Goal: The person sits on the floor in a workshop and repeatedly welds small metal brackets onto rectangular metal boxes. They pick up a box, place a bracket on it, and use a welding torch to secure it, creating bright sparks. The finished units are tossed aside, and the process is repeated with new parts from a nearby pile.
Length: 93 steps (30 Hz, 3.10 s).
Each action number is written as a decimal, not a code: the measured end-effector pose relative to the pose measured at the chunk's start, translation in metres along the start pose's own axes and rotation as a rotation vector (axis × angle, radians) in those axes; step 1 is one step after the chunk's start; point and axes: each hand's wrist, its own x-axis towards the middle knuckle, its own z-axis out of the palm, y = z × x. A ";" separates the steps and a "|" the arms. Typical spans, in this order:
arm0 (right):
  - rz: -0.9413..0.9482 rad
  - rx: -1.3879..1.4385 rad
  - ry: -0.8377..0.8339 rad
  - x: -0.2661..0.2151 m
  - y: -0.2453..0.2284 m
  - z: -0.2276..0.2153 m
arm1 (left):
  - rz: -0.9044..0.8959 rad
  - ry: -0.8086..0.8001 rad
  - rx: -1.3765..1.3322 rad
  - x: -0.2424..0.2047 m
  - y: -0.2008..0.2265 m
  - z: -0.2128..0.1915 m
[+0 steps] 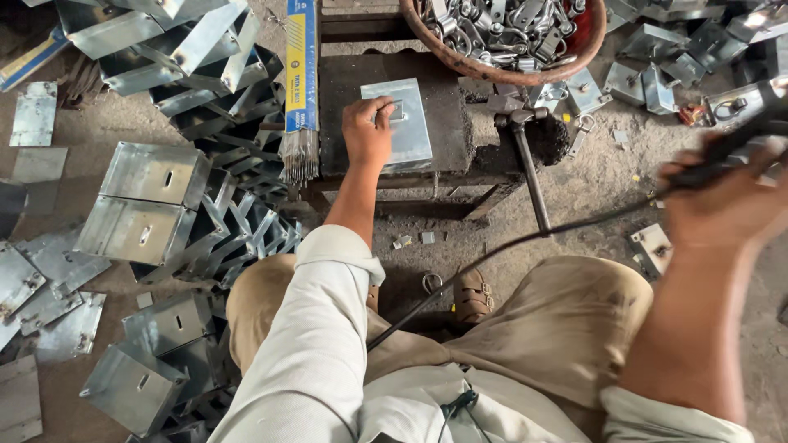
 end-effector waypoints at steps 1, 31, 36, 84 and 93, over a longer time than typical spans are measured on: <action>-0.038 -0.074 0.007 -0.001 0.022 0.011 | 0.008 0.006 0.011 0.000 0.000 0.000; -0.118 -0.888 -0.438 -0.055 0.256 0.040 | -0.002 0.034 0.066 -0.002 -0.001 -0.003; -0.082 -0.883 -0.474 -0.056 0.257 0.038 | 0.137 0.045 0.121 -0.003 -0.010 -0.002; -0.438 -1.025 -0.362 0.006 0.196 0.023 | -0.069 0.416 0.303 -0.012 0.020 -0.072; -0.474 -1.042 -0.389 -0.006 0.174 0.029 | -0.631 -0.229 0.357 -0.086 0.112 -0.019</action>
